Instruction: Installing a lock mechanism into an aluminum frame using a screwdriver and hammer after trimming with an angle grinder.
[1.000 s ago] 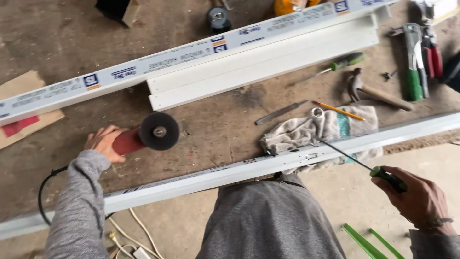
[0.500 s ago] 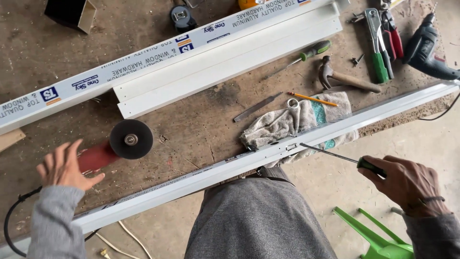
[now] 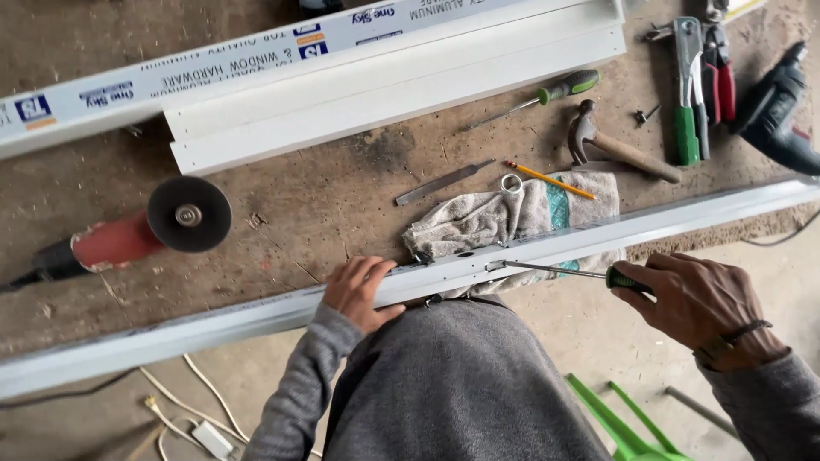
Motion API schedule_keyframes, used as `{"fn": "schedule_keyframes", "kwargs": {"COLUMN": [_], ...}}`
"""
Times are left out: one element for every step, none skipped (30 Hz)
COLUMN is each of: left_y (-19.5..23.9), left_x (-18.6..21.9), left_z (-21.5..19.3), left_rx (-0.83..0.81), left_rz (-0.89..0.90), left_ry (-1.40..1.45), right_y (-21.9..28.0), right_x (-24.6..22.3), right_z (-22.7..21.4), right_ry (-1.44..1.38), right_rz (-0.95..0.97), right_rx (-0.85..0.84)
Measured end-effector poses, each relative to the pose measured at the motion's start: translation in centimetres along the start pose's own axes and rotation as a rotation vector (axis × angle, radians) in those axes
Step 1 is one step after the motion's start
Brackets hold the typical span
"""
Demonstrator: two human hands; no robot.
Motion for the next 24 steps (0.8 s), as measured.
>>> {"fn": "schedule_keyframes", "kwargs": {"left_y": [-0.5, -1.1, -1.7, -2.1, -2.4, -2.7, -2.6, -2.6, -2.4, -2.5, -2.5, -2.2, -2.1, -2.0, -1.9, -1.8, -1.7, -1.6, -1.7, -1.9, -2.0, -2.0, -2.1, -1.9], "left_x": [0.5, 1.0, 1.5, 1.5, 1.5, 1.5, 1.5, 1.5, 1.4, 1.4, 1.4, 1.4, 1.5, 1.4, 1.3, 1.2, 1.2, 1.1, 1.4, 1.4, 1.4, 1.4, 1.4, 1.6], "left_z": [1.0, 1.9, 2.9, 3.4, 3.9, 4.4, 4.6, 4.7, 4.9, 4.8, 4.7, 4.6, 4.9, 5.1, 5.2, 5.4, 5.5, 5.7, 5.7, 5.4, 5.1, 5.0, 4.9, 4.9], "left_rx": [0.0, -0.041, -0.082, -0.085, -0.067, -0.05, -0.054, 0.0, 0.052, 0.052, 0.067, 0.079, 0.076, 0.082, 0.088, 0.087, 0.081, 0.076, 0.076, 0.091, 0.106, 0.109, 0.1, 0.089], "left_rz": [-0.024, -0.024, -0.024, -0.045, -0.06, -0.075, -0.093, -0.068, -0.043, -0.064, -0.033, 0.001, -0.019, -0.018, -0.017, -0.022, -0.025, -0.023, -0.023, -0.023, -0.022, -0.015, -0.017, -0.025], "left_ry": [-0.002, -0.021, -0.039, -0.039, -0.051, -0.062, -0.06, -0.108, -0.157, -0.159, -0.164, -0.169, -0.169, -0.176, -0.184, -0.189, -0.2, -0.207, -0.209, -0.21, -0.211, -0.213, -0.198, -0.181], "right_y": [-0.4, -0.9, -1.3, -1.8, -2.2, -2.5, -3.0, -3.5, -4.0, -4.4, -4.7, -4.8, -5.1, -5.2, -5.4, -5.3, -5.2, -4.9, -4.7, -4.5, -4.3, -3.8, -3.4, -3.0], "right_x": [0.3, 0.5, 0.8, 1.0, 1.1, 1.3, 1.7, 1.9, 2.1, 2.4, 2.6, 2.7, 2.9, 3.0, 3.1, 3.0, 3.0, 2.9, 3.1, 3.1, 3.0, 2.8, 2.6, 2.3], "right_z": [0.2, 0.3, 0.4, 0.2, -0.1, -0.4, -0.3, -0.3, -0.3, -0.1, 0.0, 0.2, 0.5, 0.8, 1.1, 1.3, 1.5, 1.6, 1.8, 2.0, 2.2, 2.4, 2.6, 2.9], "right_ry": [0.003, 0.002, -0.002, -0.003, -0.014, -0.027, -0.029, -0.062, -0.095, -0.094, -0.093, -0.093, -0.094, -0.106, -0.117, -0.121, -0.118, -0.114, -0.115, -0.133, -0.151, -0.151, -0.152, -0.152], "right_rz": [-0.024, -0.107, -0.189, -0.209, -0.262, -0.312, -0.331, -0.385, -0.439, -0.46, -0.456, -0.45, -0.47, -0.484, -0.497, -0.502, -0.485, -0.464, -0.464, -0.464, -0.465, -0.457, -0.398, -0.343], "right_rx": [0.003, 0.115, 0.228, 0.228, 0.291, 0.351, 0.348, 0.346, 0.343, 0.345, 0.362, 0.377, 0.376, 0.351, 0.326, 0.33, 0.36, 0.387, 0.388, 0.352, 0.315, 0.318, 0.248, 0.176]}}
Point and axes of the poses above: each hand's wrist, its own y-axis away from the middle knuckle, its own z-axis out of the palm, x = y × z, the point moved 1 cm from there along -y, towards the middle knuckle, and after that the axes turned 11 degrees about z, right-handed, at the moved point
